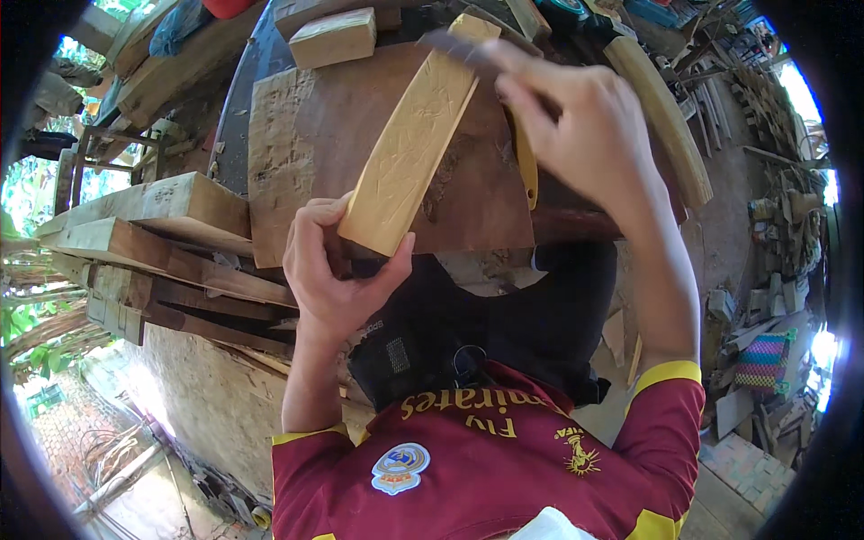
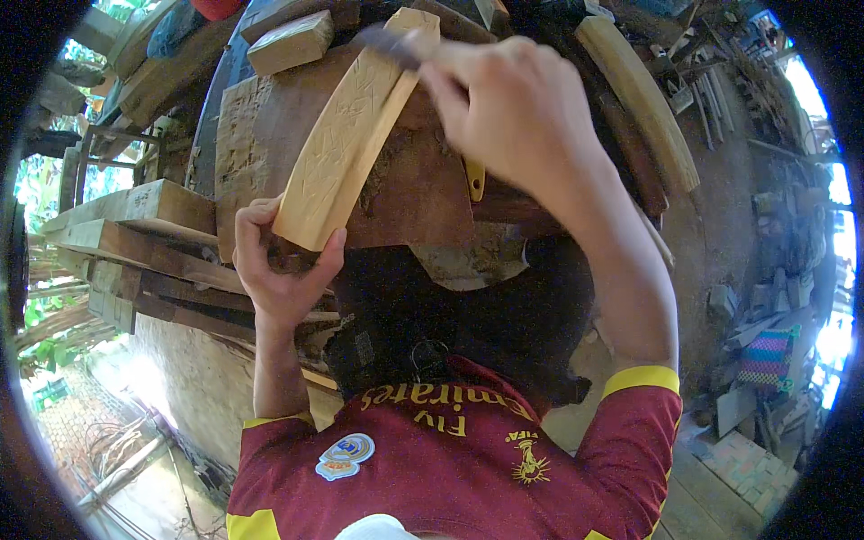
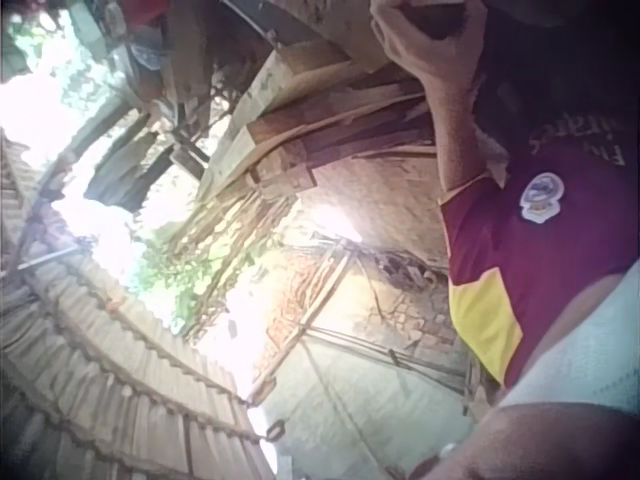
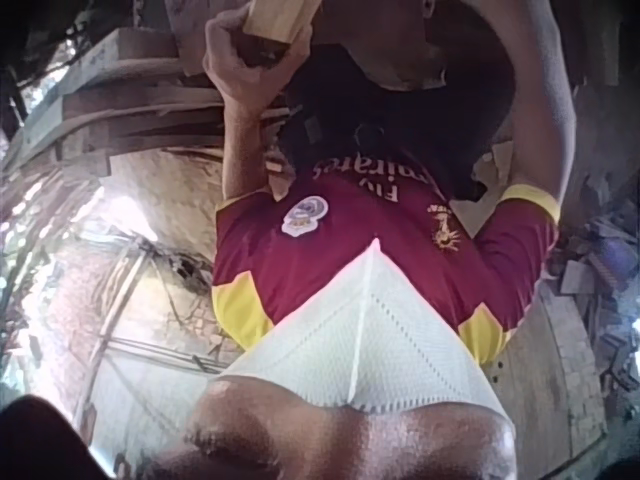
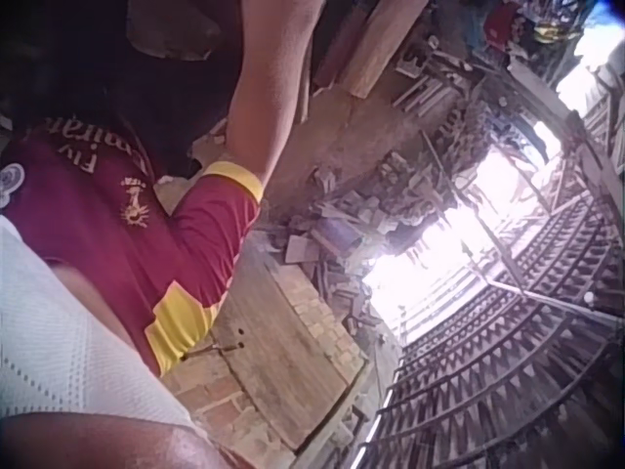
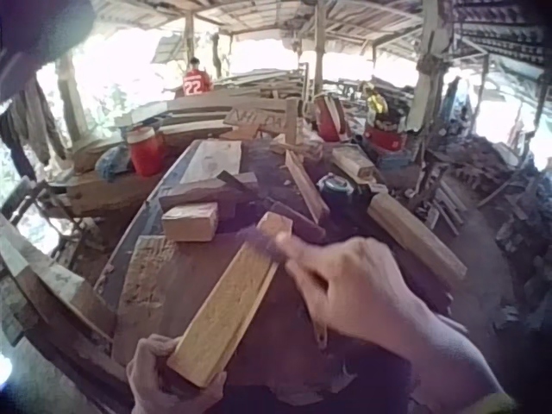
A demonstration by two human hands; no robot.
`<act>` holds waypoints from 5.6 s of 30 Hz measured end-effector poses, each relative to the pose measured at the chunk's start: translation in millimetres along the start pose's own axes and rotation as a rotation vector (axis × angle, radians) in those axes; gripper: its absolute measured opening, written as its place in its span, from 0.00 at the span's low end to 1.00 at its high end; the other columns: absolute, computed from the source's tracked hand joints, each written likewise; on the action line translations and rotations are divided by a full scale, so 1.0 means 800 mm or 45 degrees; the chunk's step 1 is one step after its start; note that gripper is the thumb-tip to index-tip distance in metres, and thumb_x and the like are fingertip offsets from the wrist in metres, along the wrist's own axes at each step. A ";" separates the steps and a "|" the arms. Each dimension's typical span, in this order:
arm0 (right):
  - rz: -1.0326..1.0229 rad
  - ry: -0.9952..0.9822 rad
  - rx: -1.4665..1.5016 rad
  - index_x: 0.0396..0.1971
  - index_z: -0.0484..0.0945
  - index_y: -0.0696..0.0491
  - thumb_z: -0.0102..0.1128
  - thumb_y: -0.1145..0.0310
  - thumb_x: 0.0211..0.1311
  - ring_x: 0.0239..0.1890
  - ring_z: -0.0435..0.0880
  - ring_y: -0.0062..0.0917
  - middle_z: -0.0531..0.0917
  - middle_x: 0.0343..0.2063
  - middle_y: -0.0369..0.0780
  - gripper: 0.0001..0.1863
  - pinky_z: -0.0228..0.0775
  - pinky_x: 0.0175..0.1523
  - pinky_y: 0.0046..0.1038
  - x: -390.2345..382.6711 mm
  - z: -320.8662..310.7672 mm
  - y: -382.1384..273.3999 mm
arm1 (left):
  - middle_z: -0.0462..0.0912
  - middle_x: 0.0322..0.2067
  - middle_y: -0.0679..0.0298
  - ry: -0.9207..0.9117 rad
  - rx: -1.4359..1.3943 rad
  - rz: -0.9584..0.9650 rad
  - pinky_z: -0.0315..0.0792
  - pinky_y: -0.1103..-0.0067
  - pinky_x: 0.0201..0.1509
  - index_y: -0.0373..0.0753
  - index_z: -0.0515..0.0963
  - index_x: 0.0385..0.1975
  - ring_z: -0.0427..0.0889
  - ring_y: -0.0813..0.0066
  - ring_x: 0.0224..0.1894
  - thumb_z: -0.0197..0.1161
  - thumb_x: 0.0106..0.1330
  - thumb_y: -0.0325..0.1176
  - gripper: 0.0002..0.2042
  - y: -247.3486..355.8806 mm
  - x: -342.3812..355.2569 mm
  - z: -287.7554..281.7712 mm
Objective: Measuring, hammering, and sanding pieces of wood in a workshop.
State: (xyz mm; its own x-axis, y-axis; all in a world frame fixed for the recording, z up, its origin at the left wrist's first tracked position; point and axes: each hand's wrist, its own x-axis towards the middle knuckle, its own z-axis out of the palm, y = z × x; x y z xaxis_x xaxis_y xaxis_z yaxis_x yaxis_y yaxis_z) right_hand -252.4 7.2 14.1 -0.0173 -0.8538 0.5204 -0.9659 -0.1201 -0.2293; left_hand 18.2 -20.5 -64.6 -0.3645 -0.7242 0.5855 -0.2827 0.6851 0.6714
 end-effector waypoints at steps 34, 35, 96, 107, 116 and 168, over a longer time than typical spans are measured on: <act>-0.228 -0.353 0.284 0.59 0.79 0.51 0.58 0.59 0.72 0.25 0.85 0.45 0.84 0.24 0.48 0.21 0.77 0.30 0.43 -0.019 0.012 -0.021 | 0.73 0.38 0.65 0.098 0.100 0.107 0.67 0.81 0.31 0.38 0.70 0.40 0.73 0.77 0.35 0.83 0.51 0.36 0.25 -0.019 -0.009 0.007; -0.240 -0.348 0.315 0.60 0.79 0.50 0.58 0.59 0.72 0.25 0.85 0.44 0.84 0.25 0.48 0.20 0.77 0.29 0.43 -0.023 0.013 -0.024 | 0.73 0.38 0.65 0.093 0.087 0.091 0.66 0.81 0.31 0.38 0.70 0.40 0.72 0.77 0.34 0.82 0.51 0.36 0.25 -0.020 -0.010 0.006; -0.018 -0.653 0.780 0.49 0.87 0.49 0.64 0.64 0.65 0.33 0.87 0.43 0.87 0.31 0.49 0.14 0.78 0.40 0.38 -0.005 -0.007 -0.057 | 0.76 0.36 0.54 -0.019 0.049 0.025 0.73 0.71 0.41 0.33 0.70 0.45 0.79 0.62 0.36 0.81 0.52 0.32 0.27 -0.004 -0.010 0.000; -0.021 -0.227 0.676 0.59 0.80 0.48 0.59 0.65 0.70 0.32 0.85 0.46 0.83 0.31 0.48 0.19 0.77 0.36 0.44 -0.048 -0.001 -0.040 | 0.76 0.40 0.59 0.247 -0.104 -0.290 0.73 0.73 0.47 0.31 0.72 0.50 0.75 0.71 0.41 0.50 0.80 0.45 0.19 0.041 -0.017 0.007; -0.048 -0.355 0.452 0.66 0.75 0.46 0.60 0.66 0.70 0.23 0.81 0.41 0.80 0.24 0.45 0.25 0.73 0.29 0.39 -0.055 0.006 -0.044 | 0.85 0.48 0.51 0.151 0.417 -0.254 0.73 0.66 0.56 0.33 0.84 0.45 0.83 0.56 0.50 0.67 0.68 0.50 0.23 0.054 -0.019 -0.017; 0.382 -0.188 0.494 0.71 0.70 0.46 0.61 0.73 0.70 0.32 0.82 0.46 0.82 0.30 0.50 0.30 0.75 0.41 0.40 -0.073 -0.012 -0.068 | 0.82 0.53 0.57 -0.126 0.172 -0.144 0.61 0.63 0.68 0.38 0.74 0.59 0.79 0.60 0.58 0.83 0.47 0.42 0.37 0.037 0.005 -0.054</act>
State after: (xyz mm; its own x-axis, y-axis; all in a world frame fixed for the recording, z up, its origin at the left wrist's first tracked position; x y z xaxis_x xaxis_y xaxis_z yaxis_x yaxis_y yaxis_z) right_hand -201.3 68.5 4.4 -0.2155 -0.9385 0.2697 -0.7566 -0.0142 -0.6538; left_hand 46.6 -6.4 -22.6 -0.4073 -0.7903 0.4577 -0.4406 0.6090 0.6595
